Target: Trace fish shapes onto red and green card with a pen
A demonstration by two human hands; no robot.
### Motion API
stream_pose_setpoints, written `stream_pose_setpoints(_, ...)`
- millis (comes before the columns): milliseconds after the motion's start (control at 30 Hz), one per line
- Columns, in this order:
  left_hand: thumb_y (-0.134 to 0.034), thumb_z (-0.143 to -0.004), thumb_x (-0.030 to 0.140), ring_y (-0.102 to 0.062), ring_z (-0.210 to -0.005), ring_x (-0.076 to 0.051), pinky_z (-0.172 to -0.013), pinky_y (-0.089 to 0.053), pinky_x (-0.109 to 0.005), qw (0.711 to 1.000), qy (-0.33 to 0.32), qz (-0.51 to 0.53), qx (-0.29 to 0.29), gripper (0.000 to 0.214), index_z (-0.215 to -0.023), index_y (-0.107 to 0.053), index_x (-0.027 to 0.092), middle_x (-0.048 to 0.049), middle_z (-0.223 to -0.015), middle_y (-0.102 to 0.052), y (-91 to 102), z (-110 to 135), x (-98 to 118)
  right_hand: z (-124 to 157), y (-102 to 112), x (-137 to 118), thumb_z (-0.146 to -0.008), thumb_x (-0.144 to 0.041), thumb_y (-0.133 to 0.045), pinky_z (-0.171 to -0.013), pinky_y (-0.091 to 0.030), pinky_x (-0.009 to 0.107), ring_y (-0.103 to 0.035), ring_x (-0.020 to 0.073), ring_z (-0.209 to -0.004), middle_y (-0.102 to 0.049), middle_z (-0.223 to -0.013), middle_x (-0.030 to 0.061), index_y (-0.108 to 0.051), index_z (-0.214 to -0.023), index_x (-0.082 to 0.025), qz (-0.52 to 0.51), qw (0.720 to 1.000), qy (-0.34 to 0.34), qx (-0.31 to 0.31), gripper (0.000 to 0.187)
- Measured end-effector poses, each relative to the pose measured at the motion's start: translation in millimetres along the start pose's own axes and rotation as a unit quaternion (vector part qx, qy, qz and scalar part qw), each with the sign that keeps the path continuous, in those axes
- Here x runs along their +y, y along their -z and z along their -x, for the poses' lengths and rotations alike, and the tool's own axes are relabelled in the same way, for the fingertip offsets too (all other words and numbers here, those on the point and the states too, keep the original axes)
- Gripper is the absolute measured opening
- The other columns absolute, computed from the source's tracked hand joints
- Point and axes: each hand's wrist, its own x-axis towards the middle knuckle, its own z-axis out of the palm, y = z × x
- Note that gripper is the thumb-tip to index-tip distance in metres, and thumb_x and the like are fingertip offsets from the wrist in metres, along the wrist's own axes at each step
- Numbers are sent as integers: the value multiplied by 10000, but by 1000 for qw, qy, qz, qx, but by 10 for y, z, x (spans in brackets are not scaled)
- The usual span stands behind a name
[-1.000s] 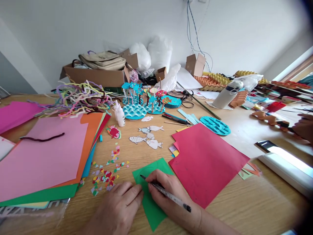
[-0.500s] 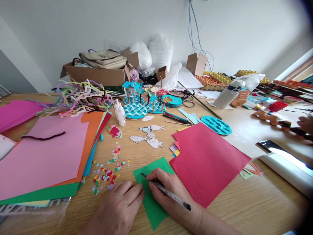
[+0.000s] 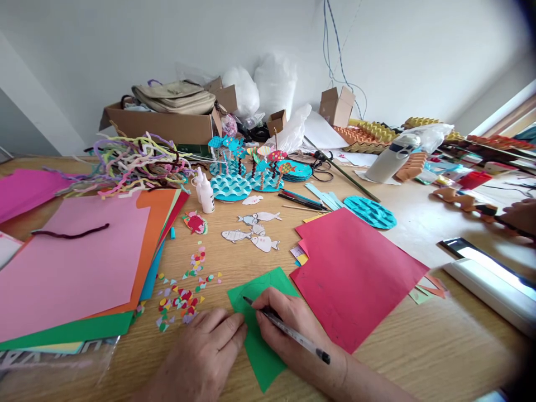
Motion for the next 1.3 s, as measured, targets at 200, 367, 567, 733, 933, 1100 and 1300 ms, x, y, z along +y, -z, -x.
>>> stream_pose_setpoints(200,-273,-973,136,-572,-856,-188,-744,-524,-291,1000,-9,11,-11,371,-1140,-603,169,-35,-1053,-663,29,-24,-30,25,48,-40,-754,-105,-417,-457,-314,182,-435,93,-470,-453,-556,-57,-469,-755,-209,4,1000,-3,-3,116)
stream_pose_setpoints(367,-264,-962,111,-572,-858,-190,-739,-534,-299,1000,-14,20,10,371,-1103,-606,140,-51,-1023,-669,21,-25,-22,43,99,-60,-731,-102,-423,-469,-308,185,-427,95,-486,-436,-562,-58,-466,-742,-212,-3,1000,-23,-14,118)
stream_pose_setpoints(567,-268,-941,80,-565,-845,-185,-735,-531,-292,999,-11,22,26,377,-1078,-612,145,-47,-999,-670,22,-46,-8,44,96,-51,-732,-102,-428,-470,-309,185,-424,90,-483,-436,-553,-62,-482,-731,-205,-16,1000,-26,-4,116)
stream_pose_setpoints(733,-266,-937,76,-570,-840,-181,-753,-526,-290,1000,2,21,7,389,-1085,-615,162,-34,-1010,-667,15,-36,-13,28,50,-18,-802,-140,-461,-450,-310,175,-413,83,-478,-463,-563,-65,-519,-786,-198,-45,998,-44,0,84)
stream_pose_setpoints(933,-275,-940,89,-573,-858,-190,-767,-521,-305,1000,9,12,-10,383,-1092,-619,165,-18,-1038,-665,19,-35,-9,-1,19,12,-826,-156,-488,-524,-398,187,-535,104,-570,-588,-663,-21,-559,-837,-187,-41,997,-57,-34,79)
stream_pose_setpoints(1100,-282,-935,85,-564,-860,-194,-766,-519,-311,1000,15,16,-15,378,-1094,-616,161,-19,-1049,-660,26,-25,-4,-7,19,20,-844,-162,-489,-542,-407,187,-546,104,-586,-592,-678,-24,-562,-862,-191,-26,998,-51,-36,80)
stream_pose_setpoints(1300,-292,-911,63,-552,-876,-196,-781,-524,-312,999,12,34,-28,380,-1111,-604,151,-41,-1051,-653,33,-17,-14,-14,27,-22,-809,-144,-462,-480,-358,184,-469,94,-502,-516,-595,-47,-526,-798,-202,-3,999,-45,-22,87)
